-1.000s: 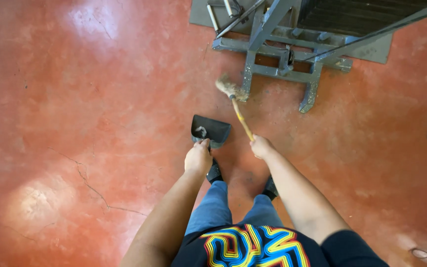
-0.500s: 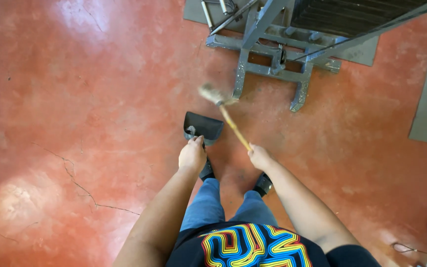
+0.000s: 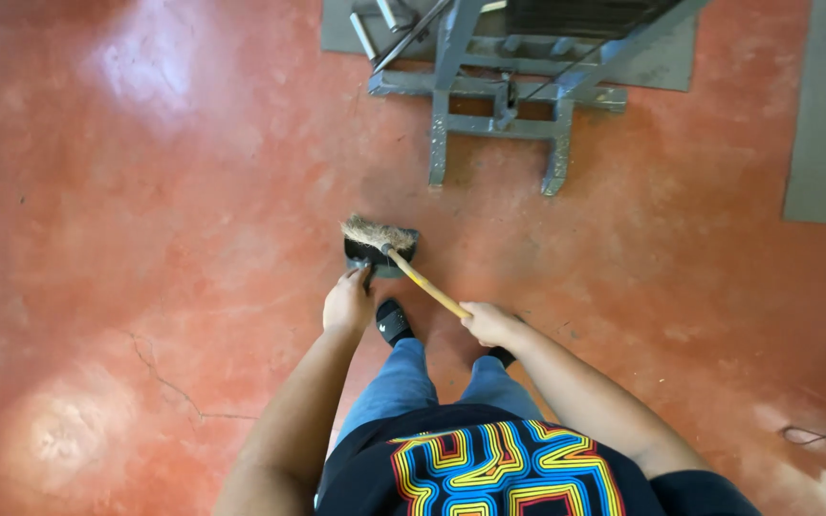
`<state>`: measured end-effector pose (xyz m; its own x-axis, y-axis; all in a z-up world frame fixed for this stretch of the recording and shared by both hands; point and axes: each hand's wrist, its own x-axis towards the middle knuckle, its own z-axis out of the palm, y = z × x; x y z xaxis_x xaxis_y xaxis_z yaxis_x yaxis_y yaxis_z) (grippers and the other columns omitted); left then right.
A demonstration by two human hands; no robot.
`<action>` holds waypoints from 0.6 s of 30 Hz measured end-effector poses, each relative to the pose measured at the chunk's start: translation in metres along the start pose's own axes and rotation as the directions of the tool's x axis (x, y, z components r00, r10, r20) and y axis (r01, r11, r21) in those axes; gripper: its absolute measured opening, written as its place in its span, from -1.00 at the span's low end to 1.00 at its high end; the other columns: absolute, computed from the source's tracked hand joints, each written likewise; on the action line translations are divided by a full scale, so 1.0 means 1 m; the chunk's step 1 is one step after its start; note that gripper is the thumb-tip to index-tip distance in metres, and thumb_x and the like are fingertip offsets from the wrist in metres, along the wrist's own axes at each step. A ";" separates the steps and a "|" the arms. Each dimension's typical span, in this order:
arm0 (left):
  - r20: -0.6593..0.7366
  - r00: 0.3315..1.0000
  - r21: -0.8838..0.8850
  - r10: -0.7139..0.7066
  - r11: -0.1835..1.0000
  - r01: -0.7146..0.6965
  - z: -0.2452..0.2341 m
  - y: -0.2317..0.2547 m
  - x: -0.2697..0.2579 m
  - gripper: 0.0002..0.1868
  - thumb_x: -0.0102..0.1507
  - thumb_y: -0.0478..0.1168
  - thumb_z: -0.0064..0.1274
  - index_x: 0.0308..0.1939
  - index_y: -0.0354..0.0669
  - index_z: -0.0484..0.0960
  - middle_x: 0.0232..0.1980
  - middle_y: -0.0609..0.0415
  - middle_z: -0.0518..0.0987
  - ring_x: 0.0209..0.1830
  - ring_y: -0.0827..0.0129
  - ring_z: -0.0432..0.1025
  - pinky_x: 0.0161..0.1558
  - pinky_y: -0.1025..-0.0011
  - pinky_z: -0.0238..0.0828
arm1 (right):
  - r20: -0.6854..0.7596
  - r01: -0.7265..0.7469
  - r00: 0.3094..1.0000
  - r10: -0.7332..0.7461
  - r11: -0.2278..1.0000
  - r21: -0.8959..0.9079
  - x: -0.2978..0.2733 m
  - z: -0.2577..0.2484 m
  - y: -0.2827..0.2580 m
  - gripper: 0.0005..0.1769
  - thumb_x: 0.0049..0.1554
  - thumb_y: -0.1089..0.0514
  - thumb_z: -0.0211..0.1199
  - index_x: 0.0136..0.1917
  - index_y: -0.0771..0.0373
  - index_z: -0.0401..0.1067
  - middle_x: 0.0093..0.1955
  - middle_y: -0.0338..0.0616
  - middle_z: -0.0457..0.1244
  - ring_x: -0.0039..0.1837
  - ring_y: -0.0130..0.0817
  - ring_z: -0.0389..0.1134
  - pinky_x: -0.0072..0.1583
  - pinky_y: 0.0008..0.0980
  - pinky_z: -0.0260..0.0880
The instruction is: Sweeping the floor with a broom and collecting the dust into a handheld dustpan.
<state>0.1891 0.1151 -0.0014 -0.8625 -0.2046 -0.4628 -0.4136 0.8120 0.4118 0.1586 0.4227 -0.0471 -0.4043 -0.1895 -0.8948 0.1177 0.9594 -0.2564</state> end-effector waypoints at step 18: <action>0.098 0.979 0.060 0.178 0.981 -0.184 0.106 0.273 -0.060 -0.53 0.28 -0.13 0.11 0.30 0.03 0.56 0.26 -0.08 0.55 0.14 -0.10 0.54 0.13 0.05 0.55 | -0.164 -0.084 0.978 0.131 0.961 0.265 -0.126 -0.035 0.292 -0.35 0.23 -0.18 0.08 0.56 -0.09 0.24 0.35 -0.04 0.34 0.26 -0.18 0.44 0.28 -0.15 0.48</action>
<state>0.1584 0.4075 0.0551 -0.8893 -0.0022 -0.4573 -0.2295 0.8671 0.4421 0.2121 0.7338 0.0041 -0.5290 -0.0255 -0.8483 0.3871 0.8823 -0.2679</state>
